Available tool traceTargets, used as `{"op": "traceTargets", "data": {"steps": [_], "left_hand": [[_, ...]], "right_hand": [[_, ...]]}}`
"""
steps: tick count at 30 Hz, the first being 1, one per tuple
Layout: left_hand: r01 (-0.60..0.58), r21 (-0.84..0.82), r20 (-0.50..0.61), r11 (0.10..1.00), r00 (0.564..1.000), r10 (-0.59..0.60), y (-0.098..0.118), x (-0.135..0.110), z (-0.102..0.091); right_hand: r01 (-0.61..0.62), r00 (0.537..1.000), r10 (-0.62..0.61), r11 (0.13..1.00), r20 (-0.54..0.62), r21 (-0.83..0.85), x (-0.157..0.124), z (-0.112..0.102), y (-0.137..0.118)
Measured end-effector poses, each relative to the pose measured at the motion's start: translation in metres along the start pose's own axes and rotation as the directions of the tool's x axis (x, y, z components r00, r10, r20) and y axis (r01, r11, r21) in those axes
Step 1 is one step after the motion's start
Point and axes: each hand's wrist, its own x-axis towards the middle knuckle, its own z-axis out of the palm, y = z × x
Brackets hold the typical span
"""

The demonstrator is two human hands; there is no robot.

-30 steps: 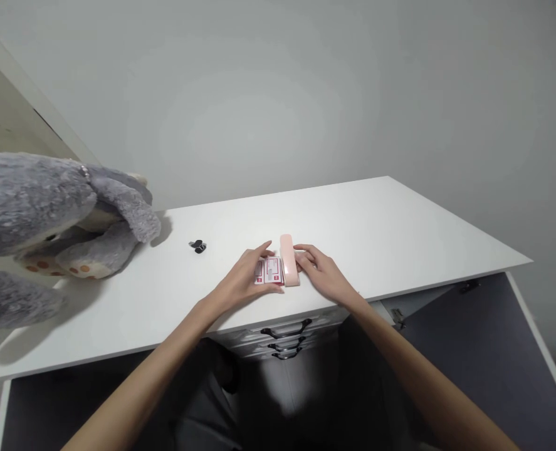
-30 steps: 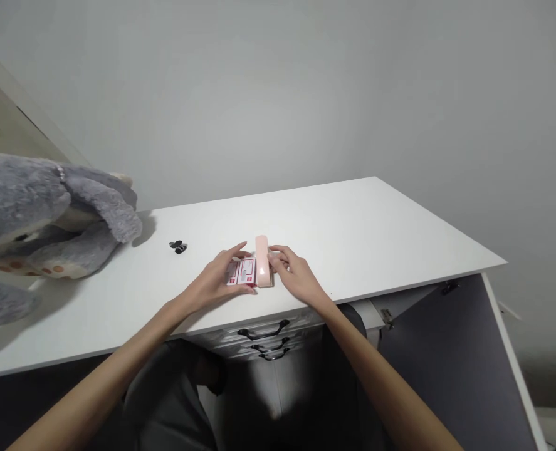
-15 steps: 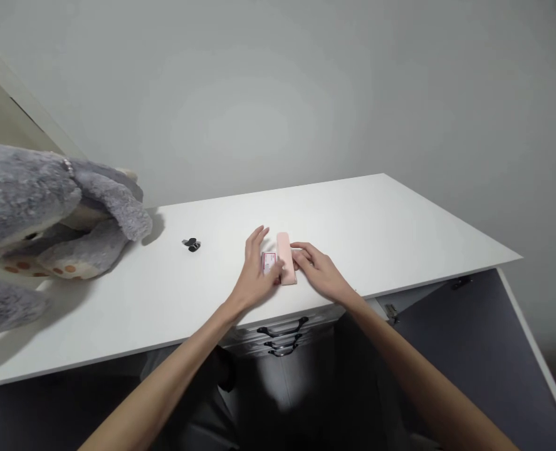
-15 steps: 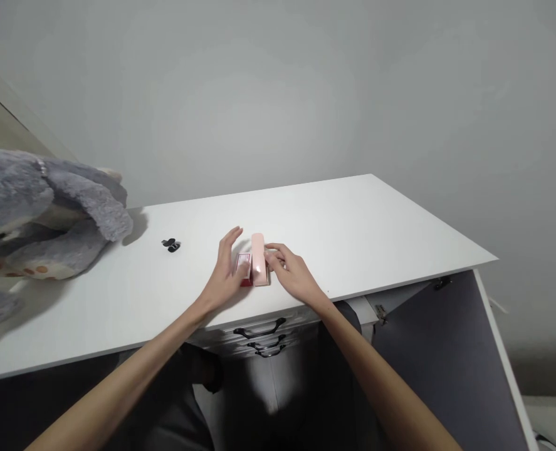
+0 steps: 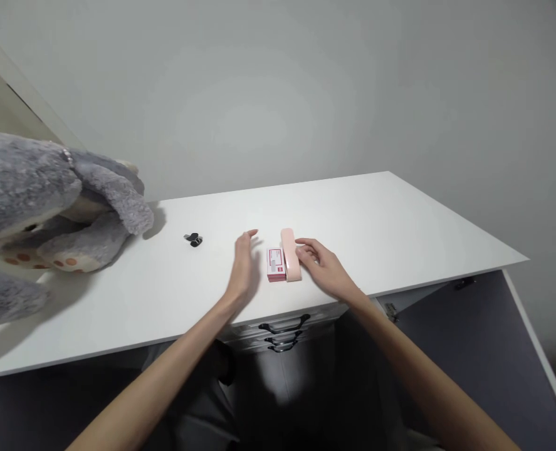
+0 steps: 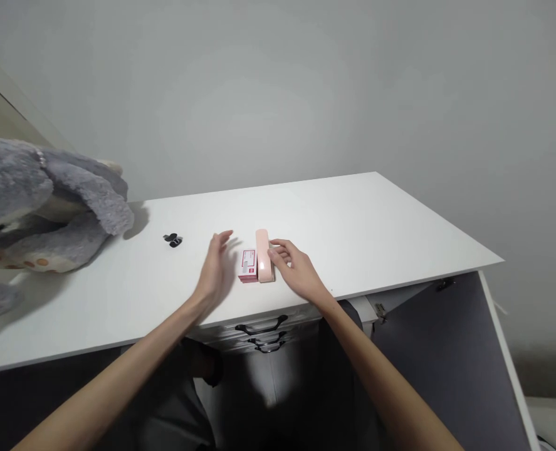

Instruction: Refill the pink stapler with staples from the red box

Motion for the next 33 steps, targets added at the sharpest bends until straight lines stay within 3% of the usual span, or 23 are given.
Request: {"op": "traceTargets", "data": {"steps": [2, 5, 8, 10, 13, 16, 22, 27, 33], "left_hand": [[-0.092, 0.267, -0.063, 0.959, 0.992, 0.112, -0.008, 0.005, -0.034], [-0.111, 0.618, -0.134, 0.778, 0.961, 0.243, -0.024, 0.014, -0.09], [-0.06, 0.774, -0.119, 0.631, 0.964, 0.239, -0.038, 0.019, -0.129], [-0.053, 0.804, -0.092, 0.592, 0.973, 0.212, -0.044, 0.018, -0.14], [-0.121, 0.805, -0.002, 0.58, 0.978, 0.207, -0.046, 0.016, -0.134], [-0.272, 0.743, 0.157, 0.612, 0.959, 0.236, -0.04, 0.015, -0.112], [-0.51, 0.532, 0.444, 0.676, 0.848, 0.29, -0.024, 0.023, -0.063], [-0.585, 0.401, 0.549, 0.705, 0.77, 0.327, -0.02, 0.034, -0.045], [-0.633, 0.294, 0.562, 0.716, 0.721, 0.406, -0.026, 0.042, -0.037]], "right_hand": [[-0.004, 1.0, 0.004, 1.0, -0.011, 0.0, 0.0, 0.0, 0.001], [-0.012, 1.0, 0.012, 1.0, -0.017, -0.014, 0.0, 0.0, 0.001], [-0.016, 1.0, 0.016, 1.0, -0.018, -0.015, -0.001, -0.001, 0.001], [-0.018, 1.0, 0.018, 1.0, -0.012, -0.008, -0.001, -0.001, 0.001], [-0.021, 1.0, 0.021, 1.0, -0.008, 0.002, -0.001, -0.001, 0.002], [-0.015, 1.0, 0.015, 1.0, -0.008, 0.004, -0.001, -0.001, 0.004], [-0.013, 1.0, 0.013, 1.0, -0.011, -0.028, -0.001, 0.0, 0.003], [-0.023, 1.0, 0.023, 0.999, -0.007, -0.031, 0.0, 0.0, 0.002], [-0.009, 1.0, 0.009, 1.0, -0.018, -0.019, 0.0, 0.001, 0.003]]}}
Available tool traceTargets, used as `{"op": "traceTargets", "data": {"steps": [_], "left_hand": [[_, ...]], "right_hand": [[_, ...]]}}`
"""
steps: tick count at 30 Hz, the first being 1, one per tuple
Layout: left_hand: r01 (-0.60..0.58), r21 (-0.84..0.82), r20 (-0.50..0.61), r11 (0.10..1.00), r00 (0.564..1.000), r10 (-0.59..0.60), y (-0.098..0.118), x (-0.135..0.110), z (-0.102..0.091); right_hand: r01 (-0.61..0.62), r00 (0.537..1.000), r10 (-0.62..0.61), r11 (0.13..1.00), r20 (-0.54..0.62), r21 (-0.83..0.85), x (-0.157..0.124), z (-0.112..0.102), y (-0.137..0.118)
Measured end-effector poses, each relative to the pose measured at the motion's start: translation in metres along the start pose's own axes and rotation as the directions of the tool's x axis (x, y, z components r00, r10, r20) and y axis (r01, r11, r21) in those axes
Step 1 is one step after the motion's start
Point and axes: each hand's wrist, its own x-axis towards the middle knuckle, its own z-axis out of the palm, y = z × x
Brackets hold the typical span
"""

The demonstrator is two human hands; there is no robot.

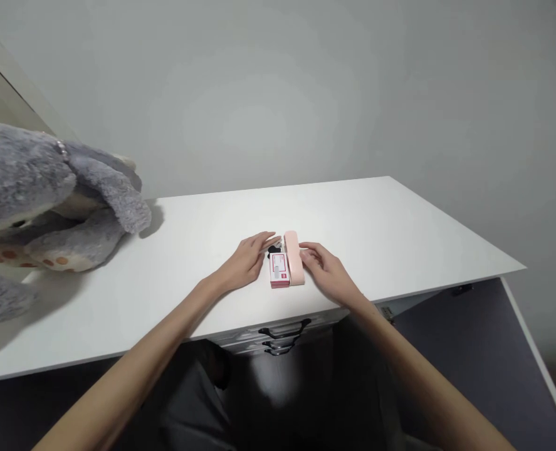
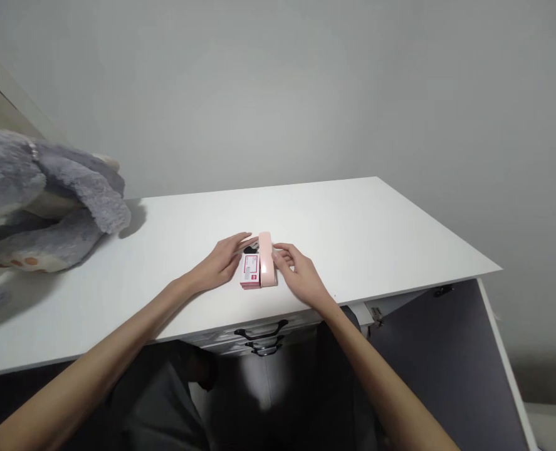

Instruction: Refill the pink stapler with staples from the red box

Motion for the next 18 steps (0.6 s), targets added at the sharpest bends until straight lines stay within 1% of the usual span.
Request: {"op": "traceTargets", "data": {"steps": [3, 6, 7, 8, 9, 11, 12, 13, 14, 15, 16, 17, 18], "left_hand": [[0.029, -0.054, -0.025, 0.998, 0.999, -0.03, -0.002, 0.001, 0.004], [0.11, -0.145, -0.075, 0.983, 0.99, -0.122, -0.003, -0.001, 0.003], [0.143, -0.183, -0.092, 0.973, 0.982, -0.162, -0.004, -0.003, 0.001], [0.178, -0.221, -0.109, 0.959, 0.973, -0.206, -0.006, -0.005, -0.002], [0.212, -0.257, -0.129, 0.943, 0.96, -0.251, -0.007, -0.007, -0.005], [0.269, -0.314, -0.178, 0.91, 0.925, -0.335, -0.013, -0.012, -0.013], [0.291, -0.336, -0.205, 0.896, 0.906, -0.371, -0.017, -0.015, -0.017], [0.308, -0.353, -0.228, 0.884, 0.888, -0.4, -0.022, -0.017, -0.021], [0.319, -0.366, -0.247, 0.874, 0.873, -0.421, -0.027, -0.02, -0.025], [0.324, -0.375, -0.262, 0.869, 0.862, -0.435, -0.032, -0.023, -0.029], [0.326, -0.381, -0.279, 0.865, 0.852, -0.444, -0.037, -0.026, -0.033], [0.326, -0.389, -0.298, 0.862, 0.841, -0.452, -0.043, -0.028, -0.036], [0.326, -0.401, -0.324, 0.856, 0.824, -0.466, -0.048, -0.03, -0.038]], "right_hand": [[0.001, 1.0, -0.001, 1.0, -0.012, -0.004, 0.002, 0.0, 0.002], [0.016, 0.999, -0.014, 0.999, -0.053, 0.03, 0.001, -0.001, 0.002], [0.029, 0.995, -0.024, 0.999, -0.101, 0.04, -0.001, -0.001, 0.001], [0.044, 0.984, -0.037, 0.998, -0.174, 0.039, -0.005, 0.0, -0.002], [0.06, 0.964, -0.053, 0.998, -0.261, 0.02, -0.011, 0.002, -0.006], [0.099, 0.898, -0.117, 0.993, -0.425, -0.064, -0.03, 0.011, -0.018], [0.133, 0.877, -0.171, 0.984, -0.449, -0.116, -0.041, 0.018, -0.026], [0.186, 0.864, -0.242, 0.968, -0.442, -0.167, -0.053, 0.027, -0.034], [0.262, 0.864, -0.321, 0.944, -0.387, -0.199, -0.064, 0.037, -0.042], [0.354, 0.873, -0.398, 0.915, -0.283, -0.195, -0.074, 0.049, -0.05], [0.443, 0.866, -0.468, 0.881, -0.175, -0.168, -0.081, 0.061, -0.056], [0.494, 0.861, -0.505, 0.858, -0.062, -0.139, -0.085, 0.075, -0.061], [0.503, 0.864, -0.501, 0.855, 0.05, -0.125, -0.086, 0.089, -0.063]]}}
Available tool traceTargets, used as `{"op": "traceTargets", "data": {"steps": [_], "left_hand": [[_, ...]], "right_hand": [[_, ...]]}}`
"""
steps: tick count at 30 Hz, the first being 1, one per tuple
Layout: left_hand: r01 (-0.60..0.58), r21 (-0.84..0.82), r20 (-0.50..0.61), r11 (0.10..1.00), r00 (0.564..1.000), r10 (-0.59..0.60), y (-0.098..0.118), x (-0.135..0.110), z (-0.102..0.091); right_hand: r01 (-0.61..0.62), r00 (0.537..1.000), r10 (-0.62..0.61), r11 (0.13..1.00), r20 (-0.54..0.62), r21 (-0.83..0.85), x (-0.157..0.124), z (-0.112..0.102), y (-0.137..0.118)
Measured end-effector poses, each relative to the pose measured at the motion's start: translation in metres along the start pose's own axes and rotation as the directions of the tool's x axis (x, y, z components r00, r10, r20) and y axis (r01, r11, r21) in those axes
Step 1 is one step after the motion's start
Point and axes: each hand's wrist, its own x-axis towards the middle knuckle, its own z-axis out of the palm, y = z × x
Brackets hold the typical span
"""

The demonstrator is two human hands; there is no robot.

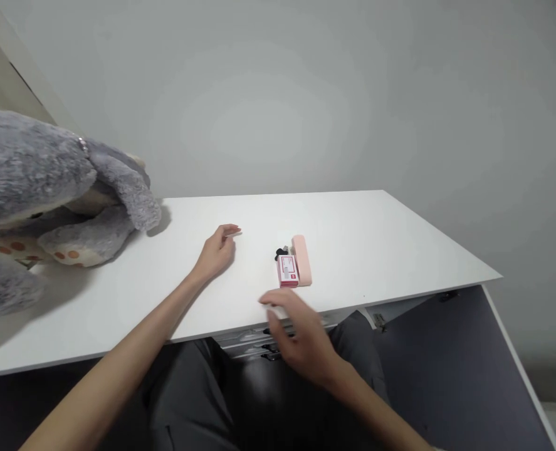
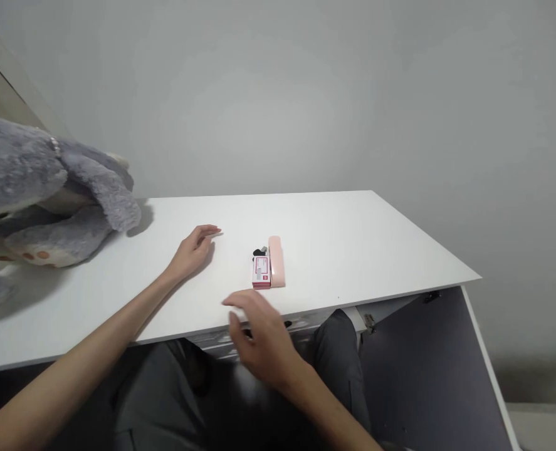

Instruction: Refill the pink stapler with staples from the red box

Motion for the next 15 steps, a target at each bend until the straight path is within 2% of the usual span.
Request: {"op": "traceTargets", "data": {"steps": [1, 3, 7, 10, 13, 15], "left_hand": [[0.012, -0.02, -0.044, 1.0, 0.999, -0.013, -0.004, 0.001, -0.003], [0.048, -0.07, -0.132, 0.996, 0.99, -0.057, -0.01, 0.004, -0.008], [0.092, -0.104, -0.213, 0.99, 0.971, -0.112, -0.014, 0.005, -0.009], [0.093, -0.104, -0.22, 0.99, 0.969, -0.114, -0.014, 0.004, -0.008], [0.103, -0.106, -0.214, 0.989, 0.969, -0.124, -0.012, 0.003, -0.008], [0.112, -0.099, -0.206, 0.989, 0.97, -0.13, -0.01, 0.003, -0.009]], "right_hand": [[-0.02, 0.997, 0.021, 1.0, 0.079, -0.002, 0.003, 0.014, -0.001], [-0.097, 0.984, 0.103, 0.994, 0.146, -0.049, 0.016, 0.041, 0.005], [-0.267, 0.938, 0.311, 0.93, 0.154, -0.251, 0.055, 0.08, 0.033], [-0.291, 0.926, 0.362, 0.865, 0.107, -0.409, 0.082, 0.091, 0.052], [-0.35, 0.903, 0.427, 0.789, 0.042, -0.505, 0.095, 0.087, 0.065], [-0.346, 0.901, 0.431, 0.773, 0.041, -0.532, 0.095, 0.081, 0.071]]}}
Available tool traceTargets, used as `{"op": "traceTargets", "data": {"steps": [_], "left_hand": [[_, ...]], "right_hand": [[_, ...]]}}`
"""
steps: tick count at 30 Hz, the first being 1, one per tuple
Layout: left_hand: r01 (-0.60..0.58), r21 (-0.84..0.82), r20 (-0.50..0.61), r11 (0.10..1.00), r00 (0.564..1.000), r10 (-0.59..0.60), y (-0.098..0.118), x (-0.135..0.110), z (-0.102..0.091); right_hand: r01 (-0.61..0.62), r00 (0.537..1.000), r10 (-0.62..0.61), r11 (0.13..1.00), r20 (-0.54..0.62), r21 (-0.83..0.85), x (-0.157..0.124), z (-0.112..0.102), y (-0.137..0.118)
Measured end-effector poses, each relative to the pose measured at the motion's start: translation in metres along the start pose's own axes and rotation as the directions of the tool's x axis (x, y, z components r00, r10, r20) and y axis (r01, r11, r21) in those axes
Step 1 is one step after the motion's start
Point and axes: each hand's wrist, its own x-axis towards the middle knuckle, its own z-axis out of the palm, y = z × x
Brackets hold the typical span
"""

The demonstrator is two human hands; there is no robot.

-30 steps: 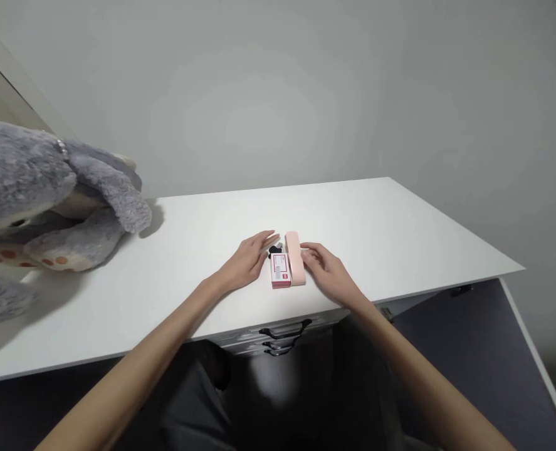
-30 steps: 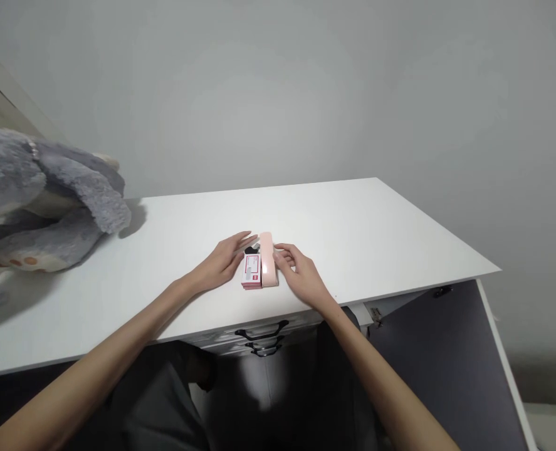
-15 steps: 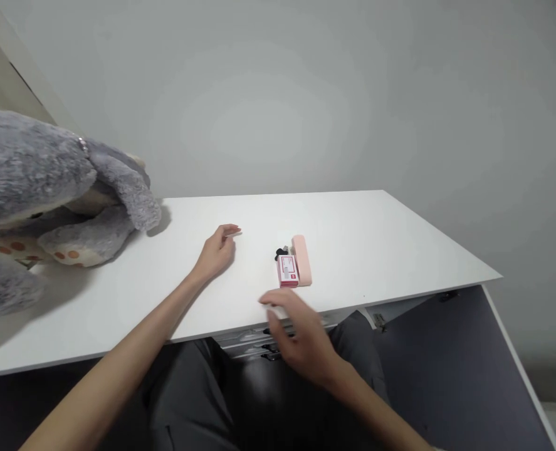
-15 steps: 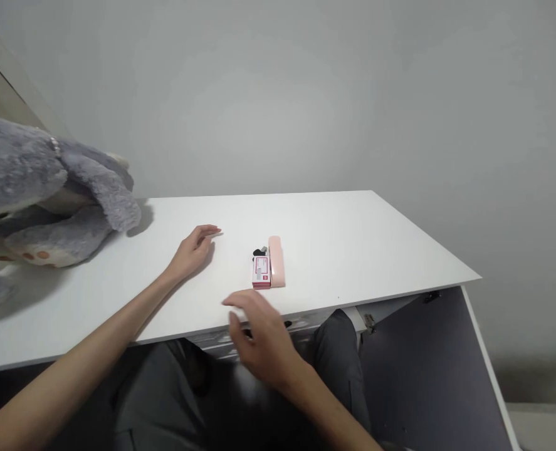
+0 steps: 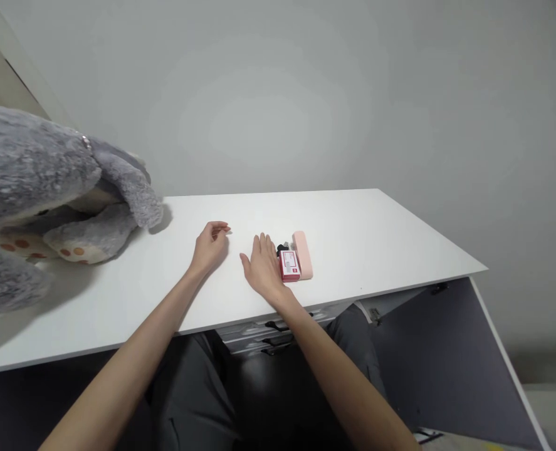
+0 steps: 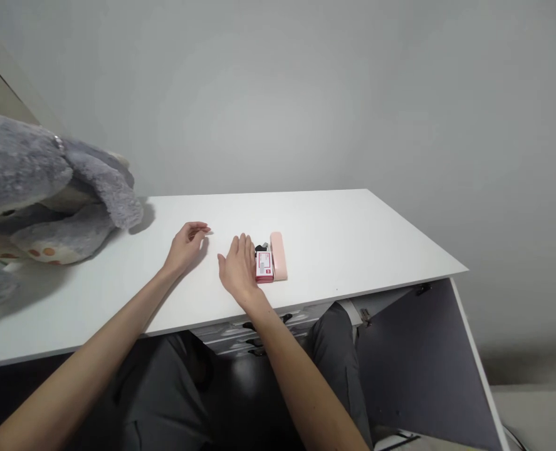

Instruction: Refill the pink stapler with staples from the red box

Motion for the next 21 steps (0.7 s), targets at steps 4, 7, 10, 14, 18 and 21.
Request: {"op": "traceTargets", "data": {"steps": [4, 7, 10, 14, 18, 21], "left_hand": [[0.006, 0.014, 0.002, 1.0, 1.0, -0.006, 0.005, -0.001, 0.0], [0.008, 0.022, 0.002, 1.0, 1.0, -0.008, 0.008, -0.002, 0.0], [0.012, 0.032, 0.001, 0.999, 1.0, -0.012, 0.01, -0.002, 0.0], [0.014, 0.049, 0.005, 0.999, 1.0, -0.014, 0.013, -0.003, -0.001], [0.015, 0.066, 0.014, 0.998, 1.0, -0.016, 0.016, -0.003, -0.001], [0.027, 0.07, 0.014, 0.997, 0.999, -0.029, 0.018, -0.004, -0.001]], "right_hand": [[0.054, 0.998, -0.054, 0.998, 0.017, -0.022, -0.003, -0.007, 0.017], [0.054, 0.998, -0.053, 0.998, 0.023, -0.028, -0.004, -0.014, 0.033], [0.051, 0.998, -0.05, 0.998, 0.027, -0.026, -0.003, -0.025, 0.052], [0.058, 0.998, -0.058, 0.998, 0.022, 0.0, 0.0, -0.041, 0.081], [0.053, 0.999, -0.053, 0.997, 0.005, 0.05, 0.006, -0.054, 0.109], [0.057, 0.998, -0.056, 0.994, -0.008, 0.089, 0.013, -0.063, 0.131]]}}
